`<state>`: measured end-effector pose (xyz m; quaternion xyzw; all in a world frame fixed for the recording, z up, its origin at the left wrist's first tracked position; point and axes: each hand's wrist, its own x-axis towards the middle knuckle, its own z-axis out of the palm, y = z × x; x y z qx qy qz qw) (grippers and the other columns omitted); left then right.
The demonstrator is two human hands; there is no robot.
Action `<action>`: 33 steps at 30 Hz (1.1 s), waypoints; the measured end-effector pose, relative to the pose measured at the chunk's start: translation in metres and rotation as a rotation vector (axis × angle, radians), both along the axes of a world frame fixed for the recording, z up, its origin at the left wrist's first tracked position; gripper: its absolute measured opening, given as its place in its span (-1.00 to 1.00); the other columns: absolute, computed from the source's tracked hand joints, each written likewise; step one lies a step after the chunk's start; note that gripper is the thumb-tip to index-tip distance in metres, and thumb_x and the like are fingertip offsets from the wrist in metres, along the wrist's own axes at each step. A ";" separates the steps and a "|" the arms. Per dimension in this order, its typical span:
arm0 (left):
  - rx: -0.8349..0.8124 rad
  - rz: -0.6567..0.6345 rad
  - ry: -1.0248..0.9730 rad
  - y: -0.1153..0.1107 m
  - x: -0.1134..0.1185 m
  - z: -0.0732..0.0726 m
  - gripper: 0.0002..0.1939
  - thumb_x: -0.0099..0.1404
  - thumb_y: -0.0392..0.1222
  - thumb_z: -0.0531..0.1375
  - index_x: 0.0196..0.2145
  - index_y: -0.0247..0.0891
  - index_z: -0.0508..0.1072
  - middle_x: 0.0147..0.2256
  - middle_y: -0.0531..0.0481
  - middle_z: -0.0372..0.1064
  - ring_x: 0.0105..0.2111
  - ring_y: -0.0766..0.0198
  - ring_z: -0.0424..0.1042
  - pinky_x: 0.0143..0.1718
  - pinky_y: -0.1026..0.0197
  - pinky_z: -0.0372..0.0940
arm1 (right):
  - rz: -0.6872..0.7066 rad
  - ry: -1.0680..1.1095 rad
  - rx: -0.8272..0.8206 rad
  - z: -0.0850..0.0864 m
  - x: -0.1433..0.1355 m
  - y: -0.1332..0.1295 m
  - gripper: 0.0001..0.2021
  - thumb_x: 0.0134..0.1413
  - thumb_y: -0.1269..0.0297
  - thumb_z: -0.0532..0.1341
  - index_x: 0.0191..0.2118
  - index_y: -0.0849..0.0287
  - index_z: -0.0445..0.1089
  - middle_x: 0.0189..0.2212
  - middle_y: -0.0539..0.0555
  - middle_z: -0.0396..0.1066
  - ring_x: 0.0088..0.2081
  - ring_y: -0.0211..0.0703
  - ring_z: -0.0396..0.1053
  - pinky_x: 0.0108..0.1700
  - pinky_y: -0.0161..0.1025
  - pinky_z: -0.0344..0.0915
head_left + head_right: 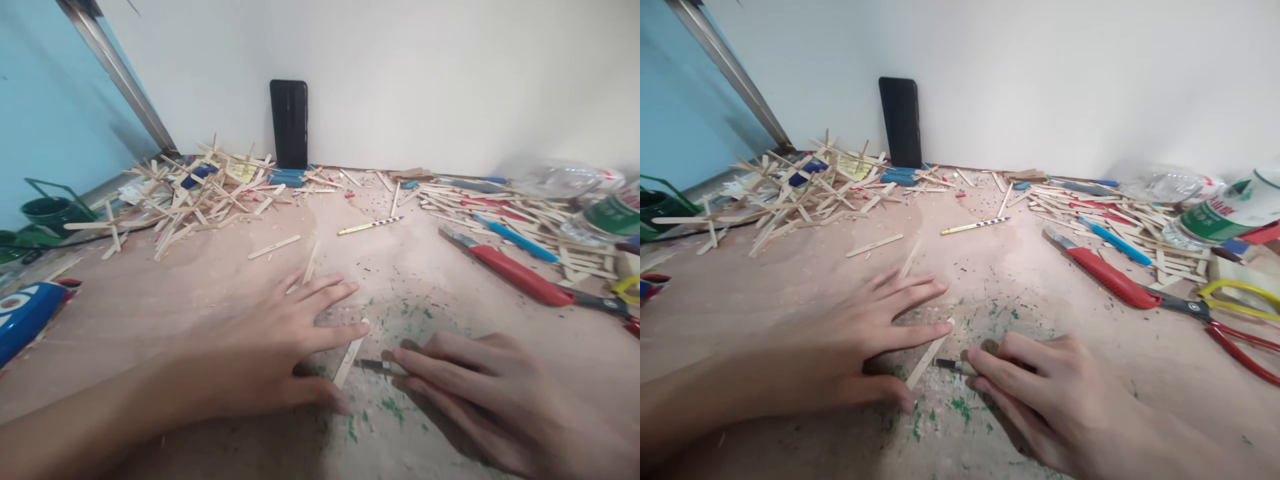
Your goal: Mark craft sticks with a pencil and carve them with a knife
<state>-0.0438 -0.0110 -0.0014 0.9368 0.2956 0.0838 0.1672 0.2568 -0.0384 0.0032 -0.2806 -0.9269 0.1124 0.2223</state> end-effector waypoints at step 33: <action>-0.021 0.119 -0.043 -0.010 0.014 -0.006 -0.13 0.20 0.52 0.27 0.28 -0.05 0.47 0.45 -0.31 0.07 0.46 -0.22 0.08 0.41 -0.44 -0.03 | 0.065 -0.050 0.003 -0.006 0.000 0.002 -0.75 0.50 0.40 0.11 0.15 0.22 0.43 -0.44 -0.04 0.41 -0.57 -0.32 0.30 -0.56 -0.25 0.19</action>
